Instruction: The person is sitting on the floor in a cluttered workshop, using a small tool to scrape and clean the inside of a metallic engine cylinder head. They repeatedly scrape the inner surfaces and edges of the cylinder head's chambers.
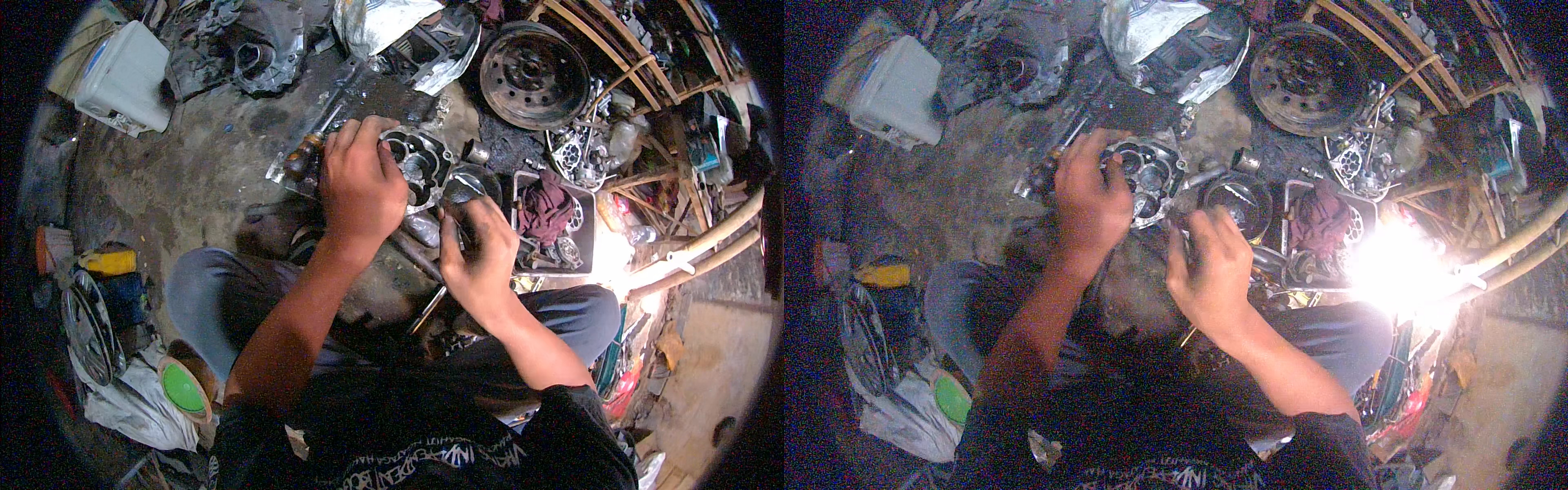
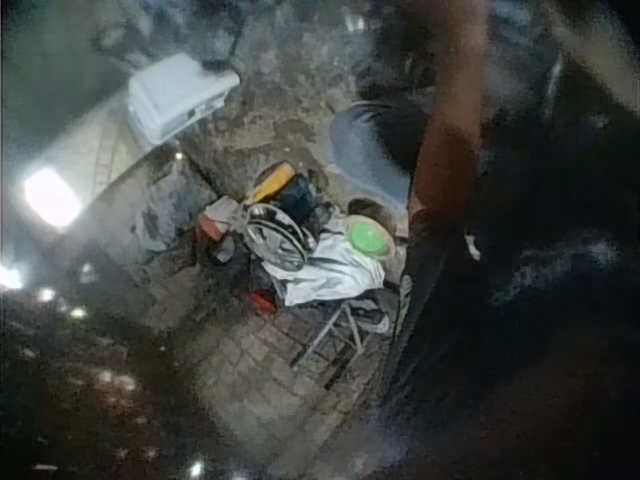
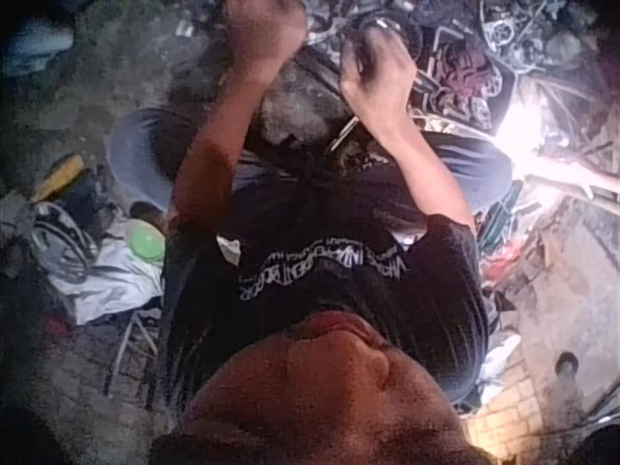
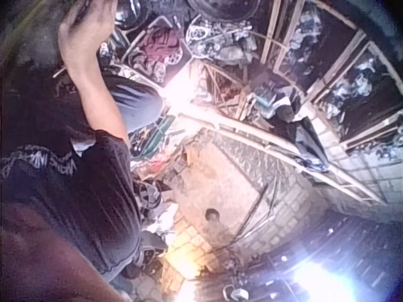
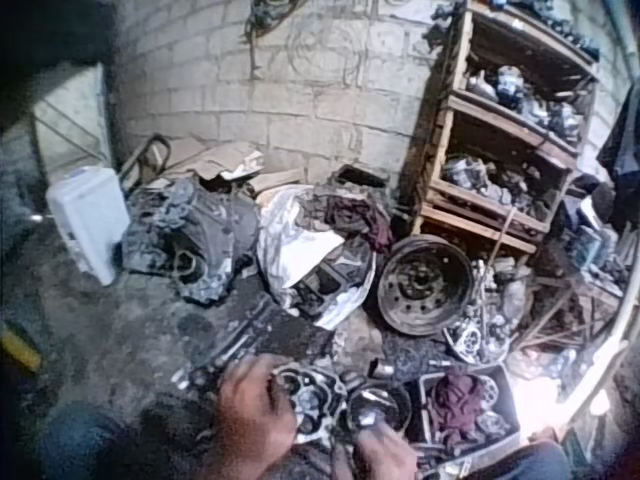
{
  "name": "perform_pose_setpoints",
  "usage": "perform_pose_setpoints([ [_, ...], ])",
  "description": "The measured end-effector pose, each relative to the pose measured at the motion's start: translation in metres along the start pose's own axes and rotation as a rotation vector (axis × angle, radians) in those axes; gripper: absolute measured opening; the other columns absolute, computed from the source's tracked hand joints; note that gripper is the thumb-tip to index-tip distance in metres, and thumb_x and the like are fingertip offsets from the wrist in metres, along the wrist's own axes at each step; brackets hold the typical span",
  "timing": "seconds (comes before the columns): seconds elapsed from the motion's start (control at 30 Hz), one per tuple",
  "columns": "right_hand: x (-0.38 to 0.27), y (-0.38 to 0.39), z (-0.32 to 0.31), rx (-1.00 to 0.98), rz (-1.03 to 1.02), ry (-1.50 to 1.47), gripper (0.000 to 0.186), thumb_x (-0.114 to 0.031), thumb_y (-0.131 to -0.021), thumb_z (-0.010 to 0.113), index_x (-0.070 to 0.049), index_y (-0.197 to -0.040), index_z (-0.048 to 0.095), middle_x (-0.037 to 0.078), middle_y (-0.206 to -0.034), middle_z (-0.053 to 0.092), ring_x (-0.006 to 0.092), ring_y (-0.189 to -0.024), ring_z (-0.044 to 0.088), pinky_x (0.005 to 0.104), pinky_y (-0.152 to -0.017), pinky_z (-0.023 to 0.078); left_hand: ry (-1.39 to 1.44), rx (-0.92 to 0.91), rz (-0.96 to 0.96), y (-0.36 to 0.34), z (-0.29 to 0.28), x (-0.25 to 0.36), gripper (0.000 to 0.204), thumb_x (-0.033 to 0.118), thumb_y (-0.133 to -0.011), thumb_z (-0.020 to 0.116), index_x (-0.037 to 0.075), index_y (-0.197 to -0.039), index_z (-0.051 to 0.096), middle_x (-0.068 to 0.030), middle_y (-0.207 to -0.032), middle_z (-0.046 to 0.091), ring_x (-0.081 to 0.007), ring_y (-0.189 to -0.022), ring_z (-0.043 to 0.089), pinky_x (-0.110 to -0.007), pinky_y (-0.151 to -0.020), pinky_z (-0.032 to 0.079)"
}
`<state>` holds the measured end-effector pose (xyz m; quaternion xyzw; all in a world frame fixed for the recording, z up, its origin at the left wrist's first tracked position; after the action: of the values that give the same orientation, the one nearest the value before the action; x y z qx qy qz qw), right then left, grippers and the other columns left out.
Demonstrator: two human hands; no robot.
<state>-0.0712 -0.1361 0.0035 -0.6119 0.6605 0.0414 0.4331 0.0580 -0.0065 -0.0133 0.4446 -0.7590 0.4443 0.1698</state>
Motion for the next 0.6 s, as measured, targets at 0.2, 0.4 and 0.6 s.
perform_pose_setpoints([
  [0.2,0.009,-0.011,0.0,0.044,-0.069,0.035,0.017,0.002,-0.082,0.075,0.002,-0.094,0.064,0.022,-0.086,0.063,0.0445,-0.079,0.063,0.0509,-0.07,0.05,-0.003,-0.011,-0.002,0.0,-0.001,0.003,0.024,0.0,-0.09,0.059,0.006,-0.111,0.069,-0.0183,-0.102,0.065,-0.0437,-0.101,0.06,-0.053,-0.092,0.047],
  [0.4,0.006,-0.014,-0.001,-0.022,0.014,0.03,0.016,0.004,-0.082,0.075,0.001,-0.091,0.062,0.022,-0.085,0.062,0.0437,-0.078,0.062,0.0502,-0.069,0.049,0.006,0.01,0.01,0.003,-0.001,-0.005,0.023,0.0,-0.09,0.06,0.006,-0.111,0.069,-0.0184,-0.102,0.065,-0.0438,-0.101,0.06,-0.054,-0.091,0.047],
  [0.6,0.004,-0.009,-0.002,0.005,0.013,0.01,0.014,0.006,-0.082,0.073,0.001,-0.089,0.062,0.021,-0.083,0.062,0.0427,-0.077,0.062,0.0496,-0.069,0.049,0.028,-0.041,-0.038,0.0,-0.002,0.0,0.023,0.0,-0.09,0.06,0.006,-0.11,0.069,-0.019,-0.102,0.066,-0.0445,-0.1,0.06,-0.054,-0.091,0.047],
])
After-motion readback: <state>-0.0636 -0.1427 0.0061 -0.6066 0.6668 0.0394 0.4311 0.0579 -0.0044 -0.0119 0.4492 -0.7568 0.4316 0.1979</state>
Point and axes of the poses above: each hand's wrist, its own y-axis away from the middle knuckle, its own z-axis out of the palm, x = y × z, the point moved 3 cm from there along -y, towards the middle knuckle
